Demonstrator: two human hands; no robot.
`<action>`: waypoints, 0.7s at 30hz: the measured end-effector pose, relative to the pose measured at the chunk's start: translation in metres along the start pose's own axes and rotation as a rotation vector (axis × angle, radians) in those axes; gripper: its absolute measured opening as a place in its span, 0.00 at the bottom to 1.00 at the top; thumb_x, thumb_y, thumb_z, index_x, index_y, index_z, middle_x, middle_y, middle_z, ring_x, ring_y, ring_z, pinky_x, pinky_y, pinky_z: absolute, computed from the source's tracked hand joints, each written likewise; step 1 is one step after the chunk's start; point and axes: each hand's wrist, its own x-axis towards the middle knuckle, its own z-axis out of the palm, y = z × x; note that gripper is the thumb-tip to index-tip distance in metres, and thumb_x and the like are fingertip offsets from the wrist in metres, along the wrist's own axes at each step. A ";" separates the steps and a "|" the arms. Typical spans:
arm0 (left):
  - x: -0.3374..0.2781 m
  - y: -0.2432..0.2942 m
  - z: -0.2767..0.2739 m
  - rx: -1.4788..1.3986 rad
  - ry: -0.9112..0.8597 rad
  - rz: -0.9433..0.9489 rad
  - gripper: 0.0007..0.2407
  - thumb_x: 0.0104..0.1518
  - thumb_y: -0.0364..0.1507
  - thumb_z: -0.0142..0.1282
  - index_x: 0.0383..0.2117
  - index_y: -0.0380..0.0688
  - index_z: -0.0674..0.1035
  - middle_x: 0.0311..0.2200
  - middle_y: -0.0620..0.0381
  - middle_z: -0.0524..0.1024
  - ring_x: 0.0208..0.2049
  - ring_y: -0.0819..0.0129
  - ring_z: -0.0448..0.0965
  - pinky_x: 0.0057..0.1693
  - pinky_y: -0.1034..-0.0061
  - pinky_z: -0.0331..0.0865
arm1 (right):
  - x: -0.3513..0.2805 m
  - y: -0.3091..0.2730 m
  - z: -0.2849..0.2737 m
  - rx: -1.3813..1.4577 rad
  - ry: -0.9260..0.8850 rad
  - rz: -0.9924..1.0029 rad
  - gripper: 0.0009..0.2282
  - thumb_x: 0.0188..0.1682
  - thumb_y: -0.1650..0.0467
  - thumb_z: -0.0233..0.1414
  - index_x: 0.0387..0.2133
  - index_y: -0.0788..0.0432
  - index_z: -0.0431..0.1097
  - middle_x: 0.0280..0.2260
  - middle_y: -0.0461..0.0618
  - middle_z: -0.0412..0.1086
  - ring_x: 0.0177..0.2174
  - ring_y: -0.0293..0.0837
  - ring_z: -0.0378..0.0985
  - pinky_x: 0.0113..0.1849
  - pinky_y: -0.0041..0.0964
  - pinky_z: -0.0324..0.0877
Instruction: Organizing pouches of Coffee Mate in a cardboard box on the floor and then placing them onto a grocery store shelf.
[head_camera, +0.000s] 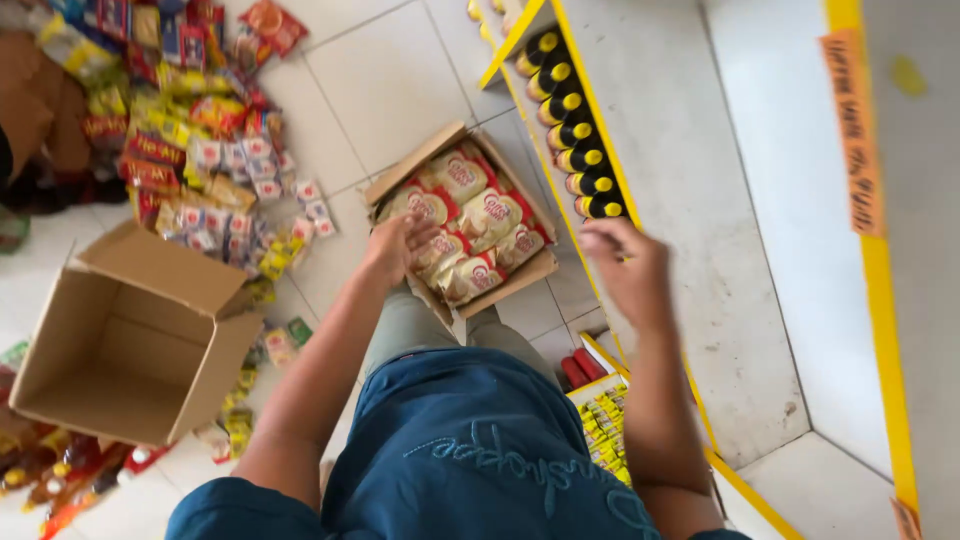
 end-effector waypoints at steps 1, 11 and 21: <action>0.008 -0.029 -0.026 -0.114 0.100 -0.081 0.16 0.66 0.29 0.36 0.56 0.42 0.72 0.55 0.47 0.77 0.55 0.56 0.79 0.58 0.60 0.70 | 0.000 0.026 0.026 0.046 -0.064 0.146 0.05 0.51 0.74 0.56 0.39 0.62 0.77 0.31 0.46 0.79 0.33 0.32 0.80 0.36 0.27 0.73; 0.085 -0.242 -0.160 0.618 0.500 -0.165 0.12 0.62 0.33 0.51 0.41 0.39 0.83 0.31 0.53 0.83 0.31 0.65 0.84 0.40 0.72 0.76 | -0.040 0.308 0.269 0.237 -0.473 0.513 0.08 0.54 0.71 0.51 0.44 0.61 0.74 0.34 0.47 0.80 0.30 0.36 0.81 0.35 0.31 0.75; 0.183 -0.265 -0.199 1.006 0.445 -0.087 0.11 0.61 0.34 0.50 0.43 0.45 0.81 0.44 0.41 0.80 0.47 0.40 0.78 0.52 0.54 0.72 | -0.052 0.490 0.466 0.626 -0.310 1.302 0.13 0.54 0.70 0.50 0.52 0.59 0.68 0.46 0.52 0.77 0.42 0.46 0.84 0.41 0.39 0.78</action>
